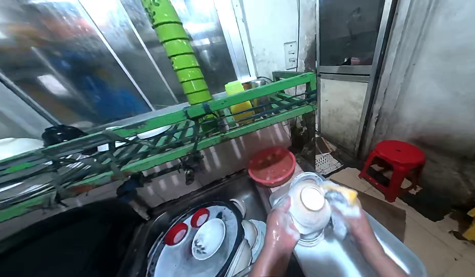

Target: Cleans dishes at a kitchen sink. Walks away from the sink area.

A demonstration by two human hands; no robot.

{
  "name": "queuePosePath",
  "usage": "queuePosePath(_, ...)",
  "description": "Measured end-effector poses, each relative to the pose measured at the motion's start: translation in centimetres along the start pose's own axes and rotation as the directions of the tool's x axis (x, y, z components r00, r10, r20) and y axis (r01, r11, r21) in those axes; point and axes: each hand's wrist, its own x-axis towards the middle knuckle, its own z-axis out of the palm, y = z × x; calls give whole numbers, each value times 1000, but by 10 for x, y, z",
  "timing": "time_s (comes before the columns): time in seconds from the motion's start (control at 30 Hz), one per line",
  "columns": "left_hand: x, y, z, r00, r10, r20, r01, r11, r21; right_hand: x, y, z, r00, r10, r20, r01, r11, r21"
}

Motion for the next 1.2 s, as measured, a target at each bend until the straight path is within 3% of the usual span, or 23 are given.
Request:
queuePosePath(0.07,-9,-4,1,1000,12,15,-14,986,169,20,-14,-10,990,81,115,-60,982,-181)
queuePosePath(0.13,-16,-3,1,997,28,70,-48,952,302,16,-30,-9,981,20,191,65,901,-429)
queuePosePath(0.17,-17,1,1,994,36,101,-69,936,344,10,-34,-8,980,-18,201,111,880,-461)
queuePosePath(0.2,-18,6,2,989,42,141,-93,918,385,6,-34,-8,981,-22,194,105,897,-430)
queuePosePath(0.27,-22,15,4,969,42,242,-150,883,445,7,-25,-10,982,77,173,-51,987,-151)
queuePosePath(0.33,-26,20,5,940,40,338,-199,870,451,9,-15,-15,963,200,179,-235,951,200)
queuePosePath(0.37,-26,21,6,935,42,352,-205,875,439,10,-14,-18,960,219,176,-263,921,287)
queuePosePath(0.43,-17,14,-1,944,75,322,-209,889,407,8,-28,-22,986,135,94,-154,957,247)
queuePosePath(0.5,-2,0,-14,951,58,305,-180,904,388,2,-43,-18,995,-101,12,100,994,44)
queuePosePath(0.57,5,-18,-15,962,-25,272,-39,974,225,-8,-46,-10,899,-435,57,439,891,-118)
queuePosePath(0.6,3,-24,-9,970,-67,236,41,993,112,-13,-42,-4,859,-501,109,512,851,-121)
queuePosePath(0.63,2,-27,-3,976,-84,199,82,996,22,-18,-39,0,879,-455,144,470,878,-89)
queuePosePath(0.7,5,-31,-1,988,-18,150,17,1000,9,-17,-29,3,977,-101,187,72,985,159)
queuePosePath(0.77,6,-33,-4,971,122,208,-171,957,236,-6,-18,4,965,185,184,-245,885,395)
queuePosePath(0.8,7,-37,-8,937,178,302,-290,877,382,-3,-16,6,953,264,150,-302,874,380)
queuePosePath(0.87,8,-56,-8,866,261,428,-478,683,552,-5,-17,12,944,312,107,-330,909,257)
queuePosePath(0.93,5,-70,-4,848,314,426,-523,624,581,-12,-18,15,950,256,176,-281,950,135)
queuePosePath(1.0,-1,-55,-2,902,229,365,-414,695,588,-15,-10,13,935,121,334,-153,986,69)
queuePosePath(1.07,-2,-32,4,970,39,240,-173,806,567,-14,1,10,891,-54,450,97,993,-72)
queuePosePath(1.1,-1,-25,4,975,-34,221,-98,826,555,-14,5,9,876,-87,474,152,983,-101)
queuePosePath(1.13,-3,-22,4,966,-59,253,-101,810,578,-16,6,7,888,-83,452,125,990,-64)
queuePosePath(1.2,-4,-26,3,912,-3,411,-283,721,633,-19,-3,6,953,88,291,-137,979,154)
